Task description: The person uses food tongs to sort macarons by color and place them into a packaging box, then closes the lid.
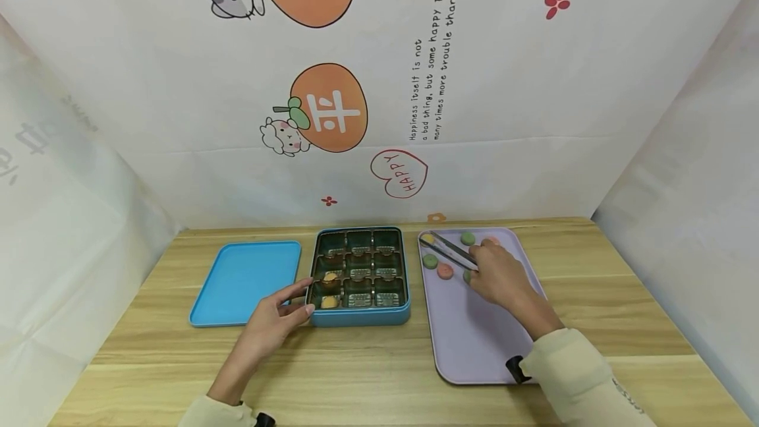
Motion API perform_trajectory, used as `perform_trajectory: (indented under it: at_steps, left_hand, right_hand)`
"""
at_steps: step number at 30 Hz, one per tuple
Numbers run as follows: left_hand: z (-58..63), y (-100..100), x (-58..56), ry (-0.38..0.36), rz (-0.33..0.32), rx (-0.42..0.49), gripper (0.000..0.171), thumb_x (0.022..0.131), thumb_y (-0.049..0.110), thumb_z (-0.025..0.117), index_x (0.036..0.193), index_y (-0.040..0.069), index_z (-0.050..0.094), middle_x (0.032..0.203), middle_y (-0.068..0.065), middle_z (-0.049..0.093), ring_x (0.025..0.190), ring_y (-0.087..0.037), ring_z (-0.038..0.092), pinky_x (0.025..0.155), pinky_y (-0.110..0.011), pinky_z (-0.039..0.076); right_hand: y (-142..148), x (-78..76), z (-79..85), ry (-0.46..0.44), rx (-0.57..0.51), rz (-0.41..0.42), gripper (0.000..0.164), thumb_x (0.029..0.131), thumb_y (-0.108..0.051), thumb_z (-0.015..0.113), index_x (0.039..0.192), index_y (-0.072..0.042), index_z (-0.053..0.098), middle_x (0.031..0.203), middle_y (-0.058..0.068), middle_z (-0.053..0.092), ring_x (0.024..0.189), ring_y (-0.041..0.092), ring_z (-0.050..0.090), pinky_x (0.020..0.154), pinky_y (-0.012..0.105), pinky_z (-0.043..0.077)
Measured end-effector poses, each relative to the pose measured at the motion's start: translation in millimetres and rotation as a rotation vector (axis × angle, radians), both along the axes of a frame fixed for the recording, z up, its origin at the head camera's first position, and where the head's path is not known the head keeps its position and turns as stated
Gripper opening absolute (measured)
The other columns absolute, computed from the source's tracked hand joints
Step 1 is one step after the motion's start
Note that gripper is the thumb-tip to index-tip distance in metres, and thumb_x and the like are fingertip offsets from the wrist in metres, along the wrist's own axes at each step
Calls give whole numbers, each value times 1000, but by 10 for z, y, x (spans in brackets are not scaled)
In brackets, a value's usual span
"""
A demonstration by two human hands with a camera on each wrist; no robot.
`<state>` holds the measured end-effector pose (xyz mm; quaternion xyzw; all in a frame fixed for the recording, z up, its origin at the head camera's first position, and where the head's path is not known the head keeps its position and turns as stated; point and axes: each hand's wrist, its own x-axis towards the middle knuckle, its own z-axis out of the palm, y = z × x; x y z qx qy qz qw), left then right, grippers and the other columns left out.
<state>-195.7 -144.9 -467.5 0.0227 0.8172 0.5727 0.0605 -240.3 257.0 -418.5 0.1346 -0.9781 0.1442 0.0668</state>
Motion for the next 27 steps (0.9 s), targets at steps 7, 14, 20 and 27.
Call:
perform_trajectory:
  at_steps: [7,14,20,27]
  left_hand:
    - [1,-1,-1,2,2,-5,52,99,10,72,150,13,60,147,-30,57,127,-43,66,88,-41,64]
    - [1,1,-4,4,-2,-7,52,99,10,72,150,12,59,148,-30,57,128,-43,66,88,-41,64]
    - [4,3,-4,2,-6,5,52,99,9,72,150,11,59,148,-30,56,128,-44,65,89,-41,64]
    - [6,1,-3,7,-7,-1,52,99,9,71,150,11,59,148,-30,56,128,-44,65,89,-42,63]
  right_hand:
    - [15,-20,-14,-1,8,7,31,80,1,69,110,8,73,87,10,62,71,21,53,64,40,46]
    - [14,-38,-24,-19,4,8,25,80,2,68,104,5,73,83,8,59,70,20,50,63,35,43]
    - [38,-63,-49,-45,7,4,33,81,1,69,112,10,72,89,12,63,72,21,53,65,37,45]
    - [51,-80,-69,-61,14,2,34,82,0,69,115,11,71,92,14,63,74,22,53,64,37,45]
